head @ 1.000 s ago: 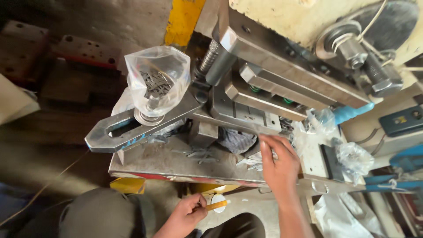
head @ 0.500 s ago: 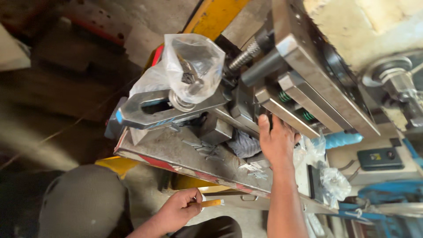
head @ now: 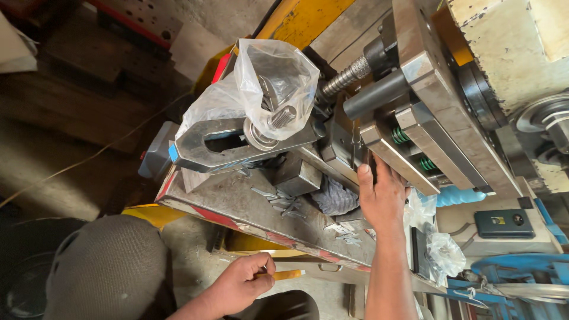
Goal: The person operates a manual metal press in a workshop, repeatedly placing small metal pieces into the press die and using a yellow-handled tool to assist with positioning and removal. The person collects the processed metal pieces into a plastic bag on the machine table.
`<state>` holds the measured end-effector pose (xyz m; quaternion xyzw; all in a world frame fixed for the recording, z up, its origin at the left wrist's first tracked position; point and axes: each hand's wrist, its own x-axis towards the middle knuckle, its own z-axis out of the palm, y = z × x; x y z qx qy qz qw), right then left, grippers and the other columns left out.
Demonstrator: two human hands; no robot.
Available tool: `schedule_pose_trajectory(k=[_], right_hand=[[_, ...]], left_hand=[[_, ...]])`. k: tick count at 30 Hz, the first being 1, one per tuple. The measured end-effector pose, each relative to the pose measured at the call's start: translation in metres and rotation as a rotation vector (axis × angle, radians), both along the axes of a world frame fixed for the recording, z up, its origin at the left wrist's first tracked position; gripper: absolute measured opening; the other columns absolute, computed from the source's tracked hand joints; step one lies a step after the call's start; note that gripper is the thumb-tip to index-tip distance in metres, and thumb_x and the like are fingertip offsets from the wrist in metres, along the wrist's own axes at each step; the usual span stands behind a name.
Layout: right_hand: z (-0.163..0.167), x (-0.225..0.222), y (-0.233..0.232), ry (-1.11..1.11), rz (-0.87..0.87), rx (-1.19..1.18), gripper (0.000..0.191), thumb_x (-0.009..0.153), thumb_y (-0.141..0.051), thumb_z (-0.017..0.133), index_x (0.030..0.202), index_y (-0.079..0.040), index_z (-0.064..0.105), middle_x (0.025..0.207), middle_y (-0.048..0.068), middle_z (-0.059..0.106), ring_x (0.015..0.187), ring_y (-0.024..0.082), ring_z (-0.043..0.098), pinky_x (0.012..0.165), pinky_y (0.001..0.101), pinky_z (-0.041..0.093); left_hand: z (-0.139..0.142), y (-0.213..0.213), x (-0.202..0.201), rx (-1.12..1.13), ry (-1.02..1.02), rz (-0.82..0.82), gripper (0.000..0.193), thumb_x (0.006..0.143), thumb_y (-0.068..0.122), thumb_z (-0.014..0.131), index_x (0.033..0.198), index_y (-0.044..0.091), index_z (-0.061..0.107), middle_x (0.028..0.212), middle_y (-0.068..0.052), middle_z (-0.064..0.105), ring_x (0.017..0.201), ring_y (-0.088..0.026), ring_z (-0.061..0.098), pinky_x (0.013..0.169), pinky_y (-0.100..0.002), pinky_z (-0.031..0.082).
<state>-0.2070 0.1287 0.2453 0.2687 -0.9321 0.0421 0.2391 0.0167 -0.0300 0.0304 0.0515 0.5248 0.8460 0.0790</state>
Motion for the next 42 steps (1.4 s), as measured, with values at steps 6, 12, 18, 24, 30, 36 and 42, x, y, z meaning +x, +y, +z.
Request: schedule_pose_trajectory(k=[6, 12, 18, 24, 30, 36, 42], right_hand=[[-0.003, -0.002, 0.002, 0.040, -0.013, 0.029, 0.065, 0.104, -0.053, 0.052, 0.139, 0.002, 0.055, 0.130, 0.033, 0.062, 0.123, 0.054, 0.052, 0.108, 0.0634, 0.033], [0.000, -0.001, -0.001, 0.010, 0.061, -0.075, 0.067, 0.102, -0.050, 0.057, 0.139, 0.006, 0.052, 0.126, 0.036, 0.061, 0.115, 0.056, 0.055, 0.097, 0.0598, 0.042], [-0.002, 0.005, -0.003, 0.022, 0.016, -0.053, 0.062, 0.102, -0.047, 0.057, 0.138, 0.002, 0.051, 0.120, 0.031, 0.065, 0.109, 0.053, 0.060, 0.095, 0.0581, 0.046], [0.002, 0.002, 0.003, 0.078, 0.095, 0.089, 0.063, 0.101, -0.039, 0.058, 0.143, 0.007, 0.047, 0.120, 0.034, 0.063, 0.108, 0.054, 0.059, 0.095, 0.0582, 0.046], [-0.001, -0.002, 0.006, 0.088, 0.073, 0.067, 0.066, 0.097, -0.042, 0.062, 0.140, 0.007, 0.048, 0.118, 0.033, 0.064, 0.107, 0.053, 0.060, 0.096, 0.0589, 0.043], [-0.015, 0.030, 0.003, 0.190, 0.165, -0.167, 0.083, 0.096, -0.046, 0.068, 0.148, 0.012, 0.040, 0.140, 0.033, 0.055, 0.132, 0.049, 0.050, 0.114, 0.0627, 0.025], [-0.077, 0.115, 0.035, 0.123, 0.100, -0.437, 0.051, 0.093, -0.029, 0.071, 0.137, -0.004, 0.059, 0.134, 0.015, 0.066, 0.118, 0.031, 0.060, 0.104, 0.0449, 0.044]], left_hand=[[-0.001, 0.001, -0.001, -0.015, 0.010, -0.011, 0.013, 0.089, 0.005, 0.070, 0.086, 0.005, 0.057, 0.067, 0.002, 0.052, 0.063, -0.006, 0.046, 0.056, -0.028, 0.039], [0.001, -0.004, 0.000, -0.063, -0.022, 0.018, 0.014, 0.088, 0.005, 0.070, 0.085, 0.004, 0.056, 0.064, 0.002, 0.051, 0.061, -0.007, 0.047, 0.055, -0.029, 0.039], [0.006, -0.004, -0.004, -0.030, 0.022, 0.010, 0.015, 0.090, 0.006, 0.069, 0.085, 0.005, 0.056, 0.067, 0.001, 0.053, 0.064, -0.008, 0.048, 0.058, -0.028, 0.042], [-0.002, 0.000, -0.005, 0.013, 0.066, -0.004, 0.015, 0.091, 0.005, 0.068, 0.085, 0.006, 0.055, 0.071, 0.001, 0.053, 0.069, -0.008, 0.049, 0.064, -0.026, 0.045], [-0.014, 0.012, -0.011, 0.037, 0.042, -0.025, 0.017, 0.090, 0.002, 0.069, 0.083, 0.005, 0.053, 0.071, 0.001, 0.051, 0.069, -0.007, 0.048, 0.063, -0.027, 0.044], [-0.029, 0.016, -0.015, 0.030, -0.029, 0.019, 0.012, 0.088, 0.003, 0.070, 0.084, 0.004, 0.058, 0.070, 0.002, 0.054, 0.067, -0.007, 0.048, 0.060, -0.027, 0.040], [-0.039, 0.016, -0.016, -0.002, -0.075, 0.046, 0.010, 0.086, 0.001, 0.069, 0.084, 0.004, 0.059, 0.068, 0.003, 0.052, 0.063, -0.007, 0.045, 0.056, -0.027, 0.036]])
